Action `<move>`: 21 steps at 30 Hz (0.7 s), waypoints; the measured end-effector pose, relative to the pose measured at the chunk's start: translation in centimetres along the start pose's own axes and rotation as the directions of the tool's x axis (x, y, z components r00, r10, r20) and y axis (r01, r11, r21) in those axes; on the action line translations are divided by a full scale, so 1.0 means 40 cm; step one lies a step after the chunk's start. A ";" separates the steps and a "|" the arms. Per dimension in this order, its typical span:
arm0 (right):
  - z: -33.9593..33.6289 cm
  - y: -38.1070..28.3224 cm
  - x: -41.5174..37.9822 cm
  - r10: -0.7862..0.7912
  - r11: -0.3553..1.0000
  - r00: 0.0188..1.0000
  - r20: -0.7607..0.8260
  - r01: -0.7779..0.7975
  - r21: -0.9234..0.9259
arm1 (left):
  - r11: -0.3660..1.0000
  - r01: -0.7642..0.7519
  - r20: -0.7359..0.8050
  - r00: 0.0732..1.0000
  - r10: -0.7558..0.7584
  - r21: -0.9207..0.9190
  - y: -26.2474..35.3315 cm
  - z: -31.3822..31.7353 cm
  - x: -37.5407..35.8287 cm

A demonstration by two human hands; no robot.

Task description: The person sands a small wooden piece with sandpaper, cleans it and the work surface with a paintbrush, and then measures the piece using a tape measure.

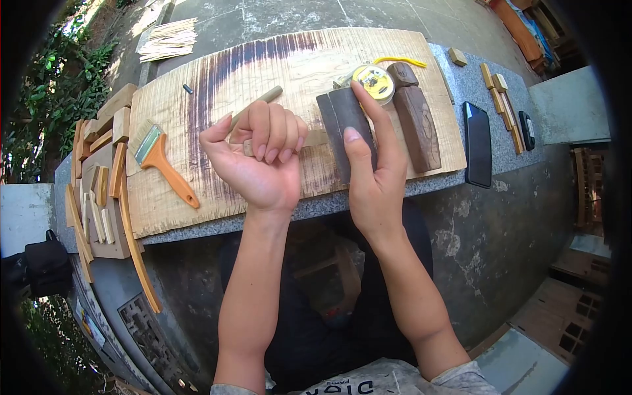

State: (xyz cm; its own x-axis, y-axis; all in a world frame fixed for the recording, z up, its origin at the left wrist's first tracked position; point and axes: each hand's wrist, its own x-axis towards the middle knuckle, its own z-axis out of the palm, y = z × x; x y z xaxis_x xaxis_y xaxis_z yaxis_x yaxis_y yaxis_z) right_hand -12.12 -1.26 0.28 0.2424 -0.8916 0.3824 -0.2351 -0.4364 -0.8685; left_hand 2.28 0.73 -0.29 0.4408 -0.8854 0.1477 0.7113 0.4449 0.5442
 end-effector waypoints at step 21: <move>0.003 0.001 -0.004 -0.002 0.994 1.000 0.001 0.002 -0.110 | 0.921 -0.078 0.025 0.997 0.073 0.382 -0.003 0.015 0.021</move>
State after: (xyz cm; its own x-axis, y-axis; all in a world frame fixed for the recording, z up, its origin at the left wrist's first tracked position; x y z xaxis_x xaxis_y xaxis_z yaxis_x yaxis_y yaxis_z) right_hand -12.06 -1.12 0.13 0.2435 -0.8906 0.3841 -0.3371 -0.4490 -0.8275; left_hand 2.24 -0.15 0.27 0.4778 -0.8534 0.2082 0.4119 0.4270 0.8050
